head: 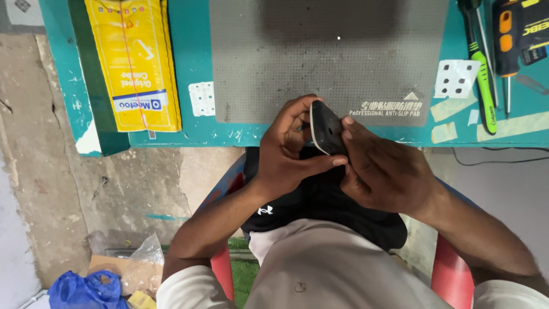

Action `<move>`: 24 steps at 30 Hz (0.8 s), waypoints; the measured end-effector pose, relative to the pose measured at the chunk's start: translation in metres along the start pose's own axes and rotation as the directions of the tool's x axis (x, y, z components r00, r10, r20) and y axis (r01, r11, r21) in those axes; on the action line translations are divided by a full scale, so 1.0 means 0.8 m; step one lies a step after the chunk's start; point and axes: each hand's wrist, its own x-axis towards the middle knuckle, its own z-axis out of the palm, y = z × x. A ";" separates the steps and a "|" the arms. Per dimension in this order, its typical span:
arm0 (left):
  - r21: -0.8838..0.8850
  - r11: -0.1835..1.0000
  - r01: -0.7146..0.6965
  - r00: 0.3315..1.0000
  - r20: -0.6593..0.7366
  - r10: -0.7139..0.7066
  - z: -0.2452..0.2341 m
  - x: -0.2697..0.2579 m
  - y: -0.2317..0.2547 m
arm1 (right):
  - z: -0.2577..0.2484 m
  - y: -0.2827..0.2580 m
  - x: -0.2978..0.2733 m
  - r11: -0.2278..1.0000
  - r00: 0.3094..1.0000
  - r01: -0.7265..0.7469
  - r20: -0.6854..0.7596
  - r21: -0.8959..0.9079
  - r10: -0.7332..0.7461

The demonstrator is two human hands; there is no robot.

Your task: The person uses a yellow screwdriver to manipulate a small white rectangular electronic component on a workbench. They then pick up a black mobile phone, remove the back cover, and use an orange screwdriver to unscrew the internal components of the phone.

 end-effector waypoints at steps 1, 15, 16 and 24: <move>-0.015 1.000 0.018 1.000 -0.002 -0.018 0.000 -0.001 0.000 | 0.001 0.000 0.001 0.999 1.000 0.023 -0.003 -0.030 -0.023; 0.035 0.999 -0.015 1.000 -0.014 0.016 0.000 -0.005 -0.010 | -0.009 -0.012 0.001 0.999 0.999 0.017 0.051 -0.043 -0.014; 0.033 0.999 0.005 1.000 -0.019 -0.004 -0.001 -0.006 -0.009 | -0.010 -0.011 0.001 0.999 0.998 0.015 0.055 -0.031 -0.013; 0.072 0.997 0.023 1.000 -0.022 -0.022 0.002 -0.003 -0.003 | -0.012 -0.011 -0.004 0.998 0.997 -0.063 0.054 0.010 0.062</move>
